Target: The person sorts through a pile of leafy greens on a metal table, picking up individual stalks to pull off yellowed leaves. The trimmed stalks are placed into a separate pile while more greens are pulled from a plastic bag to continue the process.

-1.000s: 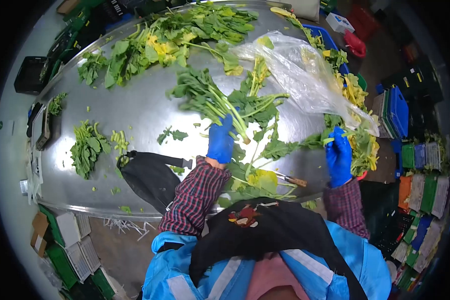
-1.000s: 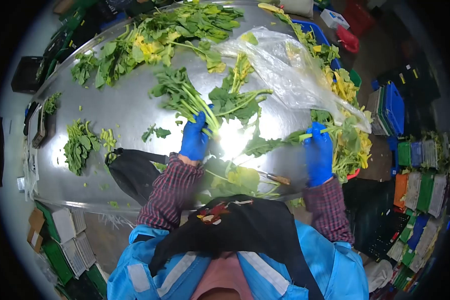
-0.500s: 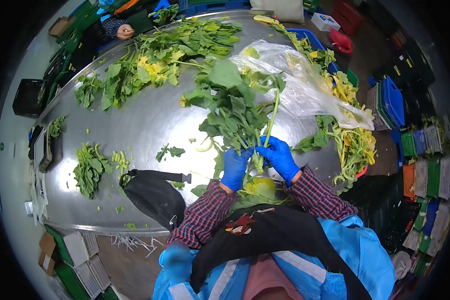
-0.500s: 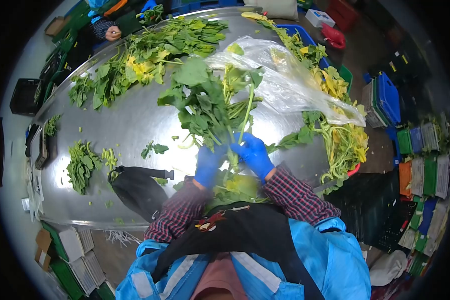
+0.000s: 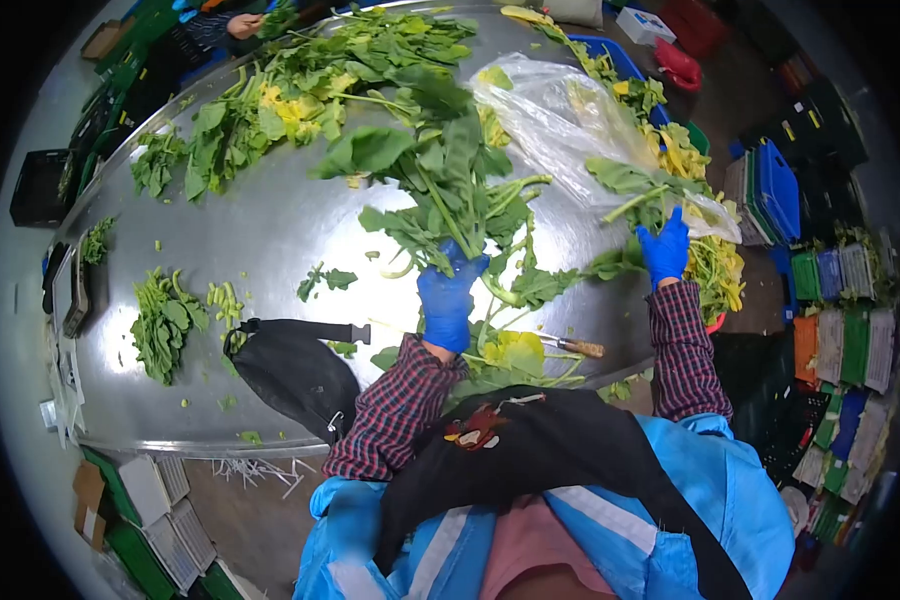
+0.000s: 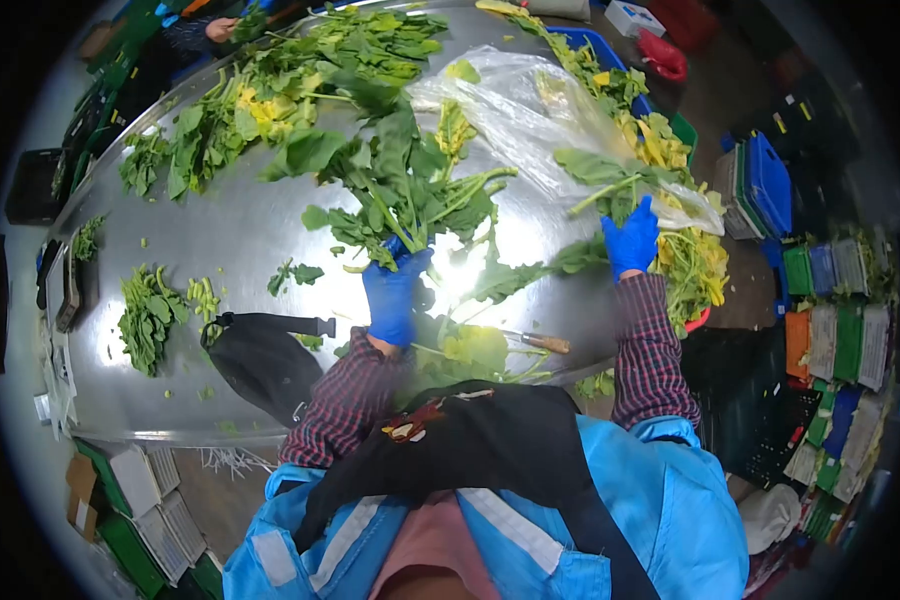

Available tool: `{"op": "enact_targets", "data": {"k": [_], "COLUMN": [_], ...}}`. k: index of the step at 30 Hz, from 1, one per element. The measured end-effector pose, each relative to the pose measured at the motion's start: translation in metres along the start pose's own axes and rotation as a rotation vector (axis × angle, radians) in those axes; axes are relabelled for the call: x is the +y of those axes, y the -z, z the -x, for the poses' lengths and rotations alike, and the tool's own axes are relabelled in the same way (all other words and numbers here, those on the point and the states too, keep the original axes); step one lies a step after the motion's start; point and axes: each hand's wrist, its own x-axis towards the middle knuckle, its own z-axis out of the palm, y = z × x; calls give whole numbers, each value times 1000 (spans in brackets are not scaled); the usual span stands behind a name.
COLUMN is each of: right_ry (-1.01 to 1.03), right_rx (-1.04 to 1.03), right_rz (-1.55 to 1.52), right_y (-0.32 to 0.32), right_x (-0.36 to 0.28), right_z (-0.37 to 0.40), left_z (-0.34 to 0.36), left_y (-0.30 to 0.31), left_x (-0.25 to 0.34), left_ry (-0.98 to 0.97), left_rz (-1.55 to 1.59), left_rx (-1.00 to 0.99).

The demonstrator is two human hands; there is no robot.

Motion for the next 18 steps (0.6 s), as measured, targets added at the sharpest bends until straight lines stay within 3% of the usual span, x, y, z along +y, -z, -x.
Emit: {"op": "enact_targets", "data": {"k": [2, 4, 5, 8, 10, 12, 15, 18], "right_ry": [354, 144, 11, 82, 93, 126, -98, -106], "right_rx": [114, -485, -733, -913, -942, -980, -1069, -972], "right_rz": [-399, -1101, -1290, -1337, -1281, -1221, -1447, -1430], "right_y": [4, 47, 53, 46, 40, 37, 37, 37], "right_x": [-13, -88, -114, -159, -168, -173, -170, -165], "right_z": [0, 32, 48, 82, 84, 85, 87, 96], "left_z": [-2, 7, 9, 3, 10, 13, 13, 5], "left_y": [-5, -16, -20, -13, -12, -12, -11, -7], "left_x": [-9, -5, -4, -33, -19, -5, -7, -13], "left_ry": [-89, 18, 46, -17, 46, 114, 123, 124], "left_rz": [-13, 89, 56, -19, -84, 59, 170, 237], "left_rx": [-19, -66, -87, -175, -237, -212, -270, -311]}}
